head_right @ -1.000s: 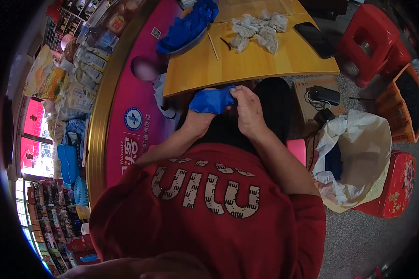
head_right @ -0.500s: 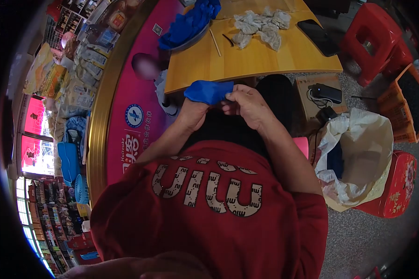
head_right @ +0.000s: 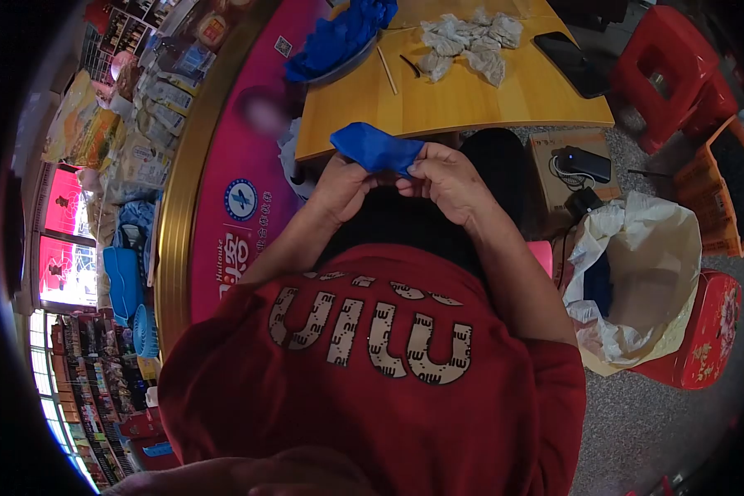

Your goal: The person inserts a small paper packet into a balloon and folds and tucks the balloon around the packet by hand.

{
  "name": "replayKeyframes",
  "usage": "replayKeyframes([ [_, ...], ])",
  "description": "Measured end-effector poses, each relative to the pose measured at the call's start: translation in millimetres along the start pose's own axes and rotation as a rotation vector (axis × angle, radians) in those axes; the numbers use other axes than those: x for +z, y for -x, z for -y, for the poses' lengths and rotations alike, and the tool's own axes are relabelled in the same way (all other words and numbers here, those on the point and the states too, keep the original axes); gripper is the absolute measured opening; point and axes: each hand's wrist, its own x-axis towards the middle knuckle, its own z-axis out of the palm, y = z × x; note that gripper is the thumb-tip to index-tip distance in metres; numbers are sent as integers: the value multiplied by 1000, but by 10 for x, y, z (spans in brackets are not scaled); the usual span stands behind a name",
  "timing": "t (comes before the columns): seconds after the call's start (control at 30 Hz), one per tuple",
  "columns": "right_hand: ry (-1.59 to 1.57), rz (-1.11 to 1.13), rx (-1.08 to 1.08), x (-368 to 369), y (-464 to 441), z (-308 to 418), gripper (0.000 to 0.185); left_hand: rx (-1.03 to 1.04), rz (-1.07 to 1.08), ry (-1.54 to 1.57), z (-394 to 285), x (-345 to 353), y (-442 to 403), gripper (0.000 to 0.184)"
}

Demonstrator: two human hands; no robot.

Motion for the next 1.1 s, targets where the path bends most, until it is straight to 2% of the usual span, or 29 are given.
replayKeyframes([
  [0.2, -38, 35, -25, -26, -25, -17, 12, -57, 61, -52, 15, -35, -27, 19],
  [0.33, 27, -34, -10, -6, -14, -23, 11, -47, 94, -89, 39, -24, -41, 18],
  [0.6, 40, -121, -8, -18, -17, -30, 15, -181, 102, -42, 20, 71, 0, 17],
  [0.87, 197, -231, 16, 22, -11, -7, 25, -116, 68, 6, 179, -7, -91, 24],
  [0.97, 209, -207, -54, 43, 7, -5, 28, -107, 36, -4, 165, 20, -66, 27],
  [1.1, 254, -195, -15, 37, 21, 39, 27, -99, -7, -14, 191, 17, -49, 27],
])
